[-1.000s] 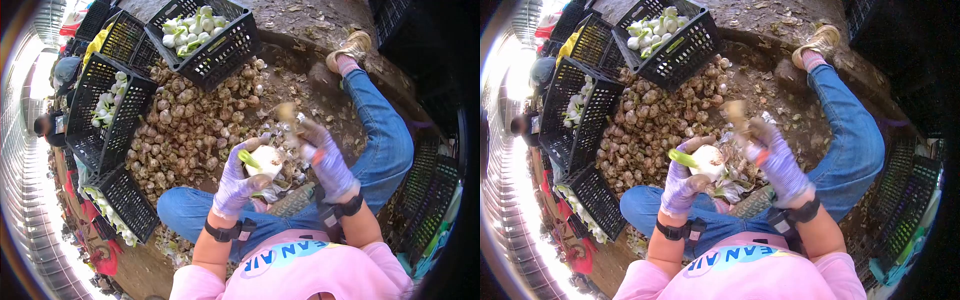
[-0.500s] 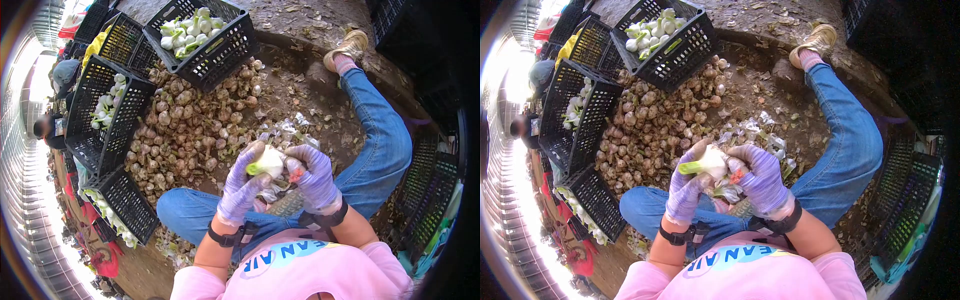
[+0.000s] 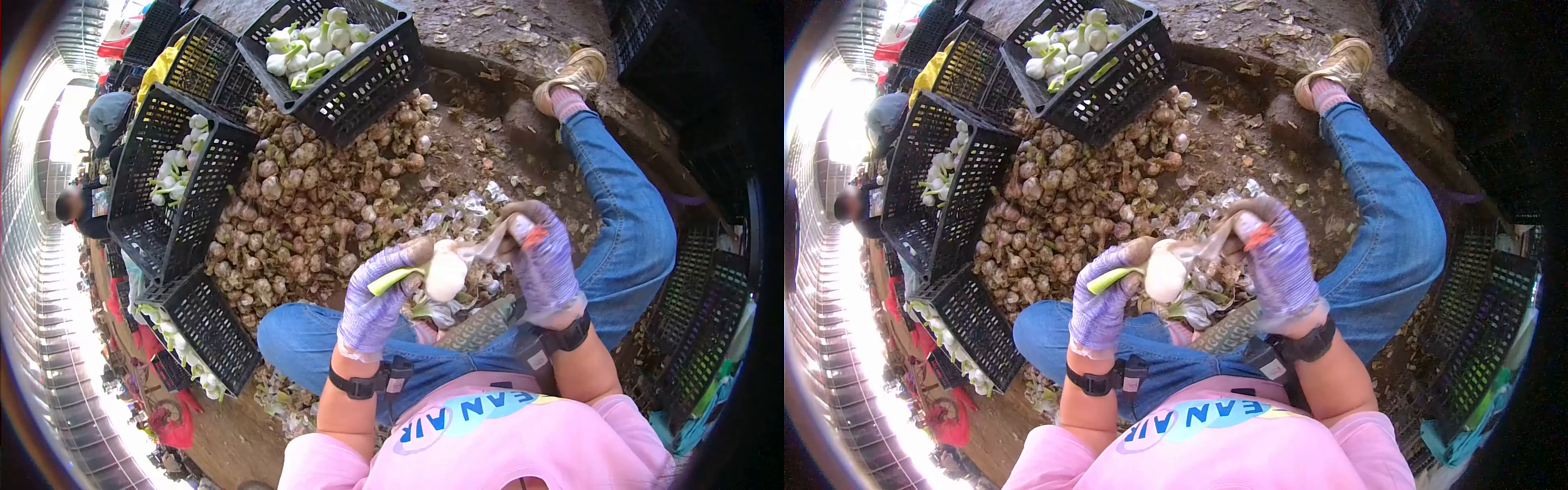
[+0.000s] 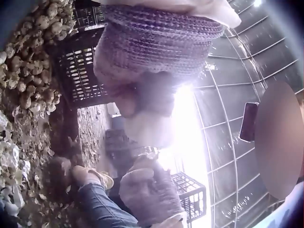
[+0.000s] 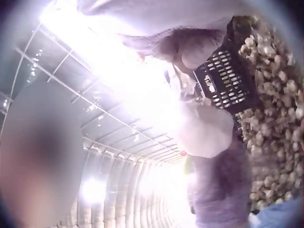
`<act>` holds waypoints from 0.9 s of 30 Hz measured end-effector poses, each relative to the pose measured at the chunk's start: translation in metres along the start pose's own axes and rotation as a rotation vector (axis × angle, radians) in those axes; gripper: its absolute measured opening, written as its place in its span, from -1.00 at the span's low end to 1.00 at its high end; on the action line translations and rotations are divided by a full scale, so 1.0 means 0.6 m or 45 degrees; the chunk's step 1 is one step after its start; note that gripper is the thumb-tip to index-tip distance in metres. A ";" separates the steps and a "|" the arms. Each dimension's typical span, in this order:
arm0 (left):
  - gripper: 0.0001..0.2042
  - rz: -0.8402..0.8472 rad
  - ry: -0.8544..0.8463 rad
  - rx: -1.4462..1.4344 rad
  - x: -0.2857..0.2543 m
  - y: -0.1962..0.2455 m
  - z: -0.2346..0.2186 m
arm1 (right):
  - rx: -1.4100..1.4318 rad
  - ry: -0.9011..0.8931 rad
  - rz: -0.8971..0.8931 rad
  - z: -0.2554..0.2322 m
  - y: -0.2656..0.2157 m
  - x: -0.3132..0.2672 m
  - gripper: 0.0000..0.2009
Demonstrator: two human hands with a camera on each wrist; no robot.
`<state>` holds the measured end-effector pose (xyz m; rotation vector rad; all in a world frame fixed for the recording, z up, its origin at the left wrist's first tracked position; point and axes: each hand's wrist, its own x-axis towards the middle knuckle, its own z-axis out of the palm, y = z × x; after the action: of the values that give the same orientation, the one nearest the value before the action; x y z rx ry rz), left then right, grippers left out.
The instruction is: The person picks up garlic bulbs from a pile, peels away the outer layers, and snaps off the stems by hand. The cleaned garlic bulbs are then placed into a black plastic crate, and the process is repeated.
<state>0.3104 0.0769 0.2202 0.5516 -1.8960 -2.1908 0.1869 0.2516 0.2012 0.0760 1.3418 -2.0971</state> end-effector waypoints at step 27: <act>-0.59 -0.433 0.360 -1.058 0.021 -0.075 -0.002 | -0.249 -0.553 0.302 0.034 0.036 -0.018 -0.72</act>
<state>0.3036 0.0782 0.1739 0.9695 -0.6722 -2.6369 0.2128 0.2338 0.1981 -0.2750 1.1962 -1.6564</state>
